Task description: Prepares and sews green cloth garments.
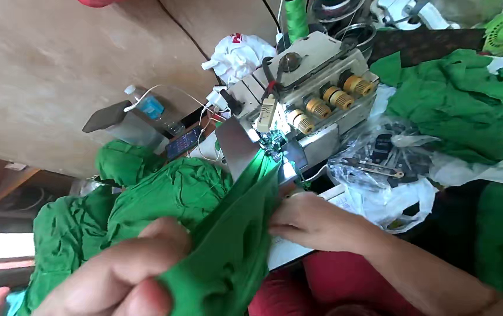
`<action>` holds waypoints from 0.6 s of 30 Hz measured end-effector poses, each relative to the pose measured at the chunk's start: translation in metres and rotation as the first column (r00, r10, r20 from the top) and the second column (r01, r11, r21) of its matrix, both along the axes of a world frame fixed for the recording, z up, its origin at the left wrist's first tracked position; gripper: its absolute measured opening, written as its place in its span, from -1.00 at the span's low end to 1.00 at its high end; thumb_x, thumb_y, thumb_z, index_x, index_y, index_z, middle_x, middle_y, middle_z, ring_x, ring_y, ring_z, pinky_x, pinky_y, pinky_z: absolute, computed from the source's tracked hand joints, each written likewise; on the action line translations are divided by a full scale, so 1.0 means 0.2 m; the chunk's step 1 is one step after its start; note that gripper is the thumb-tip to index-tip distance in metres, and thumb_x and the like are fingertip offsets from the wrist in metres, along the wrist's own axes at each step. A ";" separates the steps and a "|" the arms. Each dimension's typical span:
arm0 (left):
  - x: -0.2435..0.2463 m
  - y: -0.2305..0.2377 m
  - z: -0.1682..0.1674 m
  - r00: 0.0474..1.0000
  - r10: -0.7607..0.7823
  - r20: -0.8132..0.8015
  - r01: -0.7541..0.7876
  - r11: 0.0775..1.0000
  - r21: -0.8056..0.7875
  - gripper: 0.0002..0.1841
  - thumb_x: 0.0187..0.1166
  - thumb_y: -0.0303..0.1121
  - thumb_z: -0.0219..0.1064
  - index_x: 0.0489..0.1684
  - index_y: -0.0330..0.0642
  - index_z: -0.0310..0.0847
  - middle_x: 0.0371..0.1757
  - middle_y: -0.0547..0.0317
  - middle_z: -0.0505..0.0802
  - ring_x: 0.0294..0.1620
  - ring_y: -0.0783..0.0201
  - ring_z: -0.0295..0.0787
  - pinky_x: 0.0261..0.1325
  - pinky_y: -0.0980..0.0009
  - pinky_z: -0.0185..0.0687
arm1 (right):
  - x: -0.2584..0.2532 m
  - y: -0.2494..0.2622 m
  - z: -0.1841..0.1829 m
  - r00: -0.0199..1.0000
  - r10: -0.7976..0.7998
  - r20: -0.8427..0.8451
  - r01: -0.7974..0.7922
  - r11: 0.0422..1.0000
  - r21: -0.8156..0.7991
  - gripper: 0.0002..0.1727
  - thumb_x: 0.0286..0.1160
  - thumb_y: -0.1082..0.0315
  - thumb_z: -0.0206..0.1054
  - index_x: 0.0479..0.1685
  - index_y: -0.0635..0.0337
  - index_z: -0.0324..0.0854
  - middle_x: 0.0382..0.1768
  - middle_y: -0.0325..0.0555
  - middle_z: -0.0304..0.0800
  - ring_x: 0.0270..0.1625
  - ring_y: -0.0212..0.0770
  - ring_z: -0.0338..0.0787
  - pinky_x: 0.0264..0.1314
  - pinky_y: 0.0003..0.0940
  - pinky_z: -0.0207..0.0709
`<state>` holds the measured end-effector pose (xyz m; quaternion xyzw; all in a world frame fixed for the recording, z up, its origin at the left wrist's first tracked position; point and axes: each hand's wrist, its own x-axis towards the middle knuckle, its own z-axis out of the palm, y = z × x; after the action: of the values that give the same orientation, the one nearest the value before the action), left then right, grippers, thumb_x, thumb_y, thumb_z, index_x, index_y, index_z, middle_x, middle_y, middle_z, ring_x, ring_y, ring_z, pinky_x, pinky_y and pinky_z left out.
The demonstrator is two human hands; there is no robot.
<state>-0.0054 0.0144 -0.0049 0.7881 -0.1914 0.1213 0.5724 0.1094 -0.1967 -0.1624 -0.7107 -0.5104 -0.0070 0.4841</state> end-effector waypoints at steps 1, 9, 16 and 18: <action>-0.02 0.05 -0.02 1.000 0.005 -0.004 -0.005 1.000 -0.025 -0.84 0.72 -0.26 0.31 -0.08 -0.06 0.80 -0.21 0.41 0.86 -0.15 0.53 0.78 -0.06 0.58 0.69 | 0.03 -0.03 0.03 0.998 -0.063 0.000 0.062 0.985 0.158 -0.79 0.63 0.28 0.31 -0.24 0.17 0.80 -0.31 -0.15 0.87 -0.23 -0.30 0.84 -0.11 -0.31 0.73; -0.02 -0.02 0.03 0.999 0.008 -0.045 -0.009 1.000 -0.017 -0.83 0.67 -0.22 0.35 -0.27 -0.05 0.78 -0.28 0.47 0.83 -0.16 0.57 0.74 -0.05 0.64 0.59 | 0.20 0.04 0.17 0.986 -0.117 0.117 0.069 0.934 0.351 -0.66 0.58 0.00 0.36 -0.23 0.09 0.77 0.01 -0.21 0.81 0.25 -0.31 0.72 0.37 -0.22 0.56; 0.04 0.01 0.02 0.995 -0.054 -0.087 0.058 0.997 0.042 -0.82 0.69 -0.18 0.34 -0.18 -0.03 0.78 -0.24 0.52 0.82 -0.16 0.64 0.71 -0.08 0.70 0.57 | 0.16 -0.08 0.12 0.990 -0.072 0.119 0.024 0.931 0.363 -0.68 0.69 0.08 0.30 -0.27 0.17 0.64 -0.35 -0.26 0.76 -0.12 -0.49 0.70 0.22 -0.48 0.48; 0.04 -0.05 0.02 0.993 -0.050 -0.108 0.058 0.996 0.071 -0.80 0.70 -0.16 0.33 -0.18 -0.02 0.80 -0.21 0.56 0.81 -0.14 0.69 0.68 -0.06 0.74 0.53 | 0.14 -0.13 0.07 0.997 -0.043 0.066 0.020 0.949 0.315 -0.64 0.70 0.02 0.28 -0.23 0.16 0.60 -0.31 -0.22 0.77 -0.09 -0.46 0.72 0.29 -0.44 0.47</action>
<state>0.0029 0.0047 -0.0012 0.8087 -0.1864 0.0565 0.5550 0.1370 -0.2235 -0.1493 -0.6321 -0.5083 -0.1213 0.5721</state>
